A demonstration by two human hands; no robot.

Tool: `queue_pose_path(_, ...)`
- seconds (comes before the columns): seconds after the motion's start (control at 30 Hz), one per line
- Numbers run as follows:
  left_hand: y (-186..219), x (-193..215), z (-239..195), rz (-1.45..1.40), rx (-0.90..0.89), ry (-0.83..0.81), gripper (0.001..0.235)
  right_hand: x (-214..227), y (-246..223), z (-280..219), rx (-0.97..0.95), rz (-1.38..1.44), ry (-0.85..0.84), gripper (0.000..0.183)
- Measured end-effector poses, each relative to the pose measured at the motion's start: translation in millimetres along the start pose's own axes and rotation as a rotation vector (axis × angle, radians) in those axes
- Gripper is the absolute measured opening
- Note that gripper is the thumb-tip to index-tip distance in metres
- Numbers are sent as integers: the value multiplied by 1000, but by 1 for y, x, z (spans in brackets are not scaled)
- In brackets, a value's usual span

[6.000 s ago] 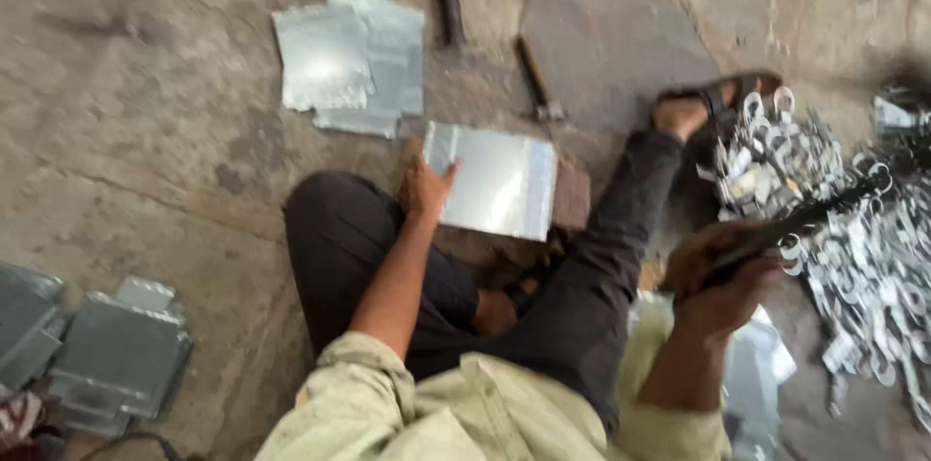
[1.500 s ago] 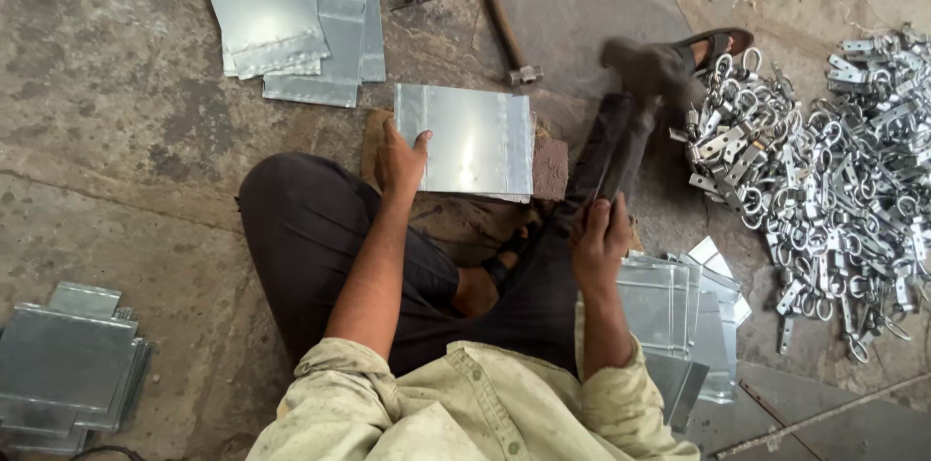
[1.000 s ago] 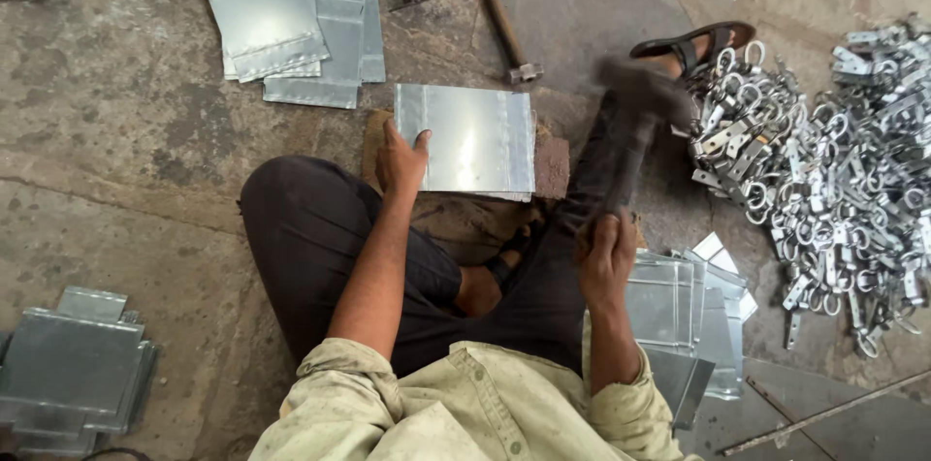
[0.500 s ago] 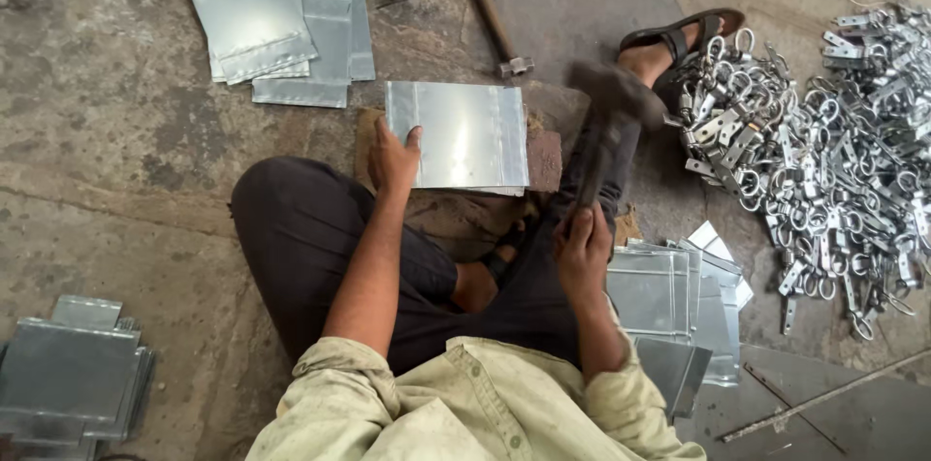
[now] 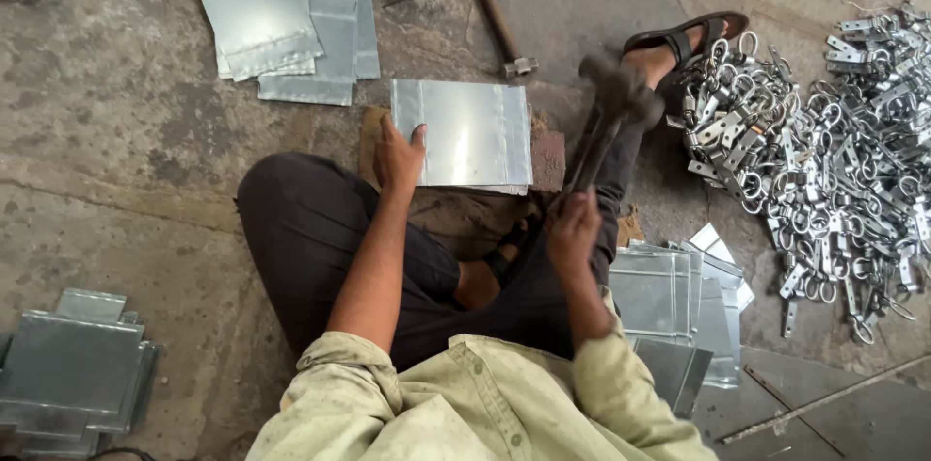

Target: The person uses a hammer to bend the edges of metal sheets on a concrete floor, then stacks several sheets together.

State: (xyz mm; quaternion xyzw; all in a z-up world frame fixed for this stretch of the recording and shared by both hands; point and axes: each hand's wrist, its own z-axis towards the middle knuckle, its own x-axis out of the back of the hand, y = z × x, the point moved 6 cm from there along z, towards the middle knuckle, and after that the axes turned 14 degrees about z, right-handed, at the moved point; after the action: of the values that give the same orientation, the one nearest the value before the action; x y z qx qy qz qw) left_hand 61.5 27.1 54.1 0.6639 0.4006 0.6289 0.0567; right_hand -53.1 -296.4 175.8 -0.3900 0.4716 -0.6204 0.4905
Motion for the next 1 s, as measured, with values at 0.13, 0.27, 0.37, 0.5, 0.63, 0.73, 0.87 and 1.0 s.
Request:
queue_pose_path(0.13,1,5,-1,-14,2,-19,80,-13,28,18,11,-489,-203,39)
queue_pose_path(0.27,-1,0,1,-43,9,-41,81,3,27,28,-233,-332,-140,46)
queue_pose_path(0.37,-11,-17,2,-22,-6,-29,81,0,38,4,-195,-296,-38,47)
queue_pose_path(0.5,-10,-25,9,19,-96,133,81,-16,48,30,-107,-558,-242,38)
queue_pose_path(0.63,-13,-24,9,2,23,-56,83,-1,29,18,-257,-481,-81,41)
queue_pose_path(0.73,-5,-7,4,6,-11,-51,81,-13,22,-3,-130,-469,-68,38)
queue_pose_path(0.87,6,8,-4,-18,-25,8,79,-10,14,19,-217,-548,-222,34)
queue_pose_path(1.0,4,7,-4,-12,20,-70,78,-12,11,5,-215,-510,-91,40)
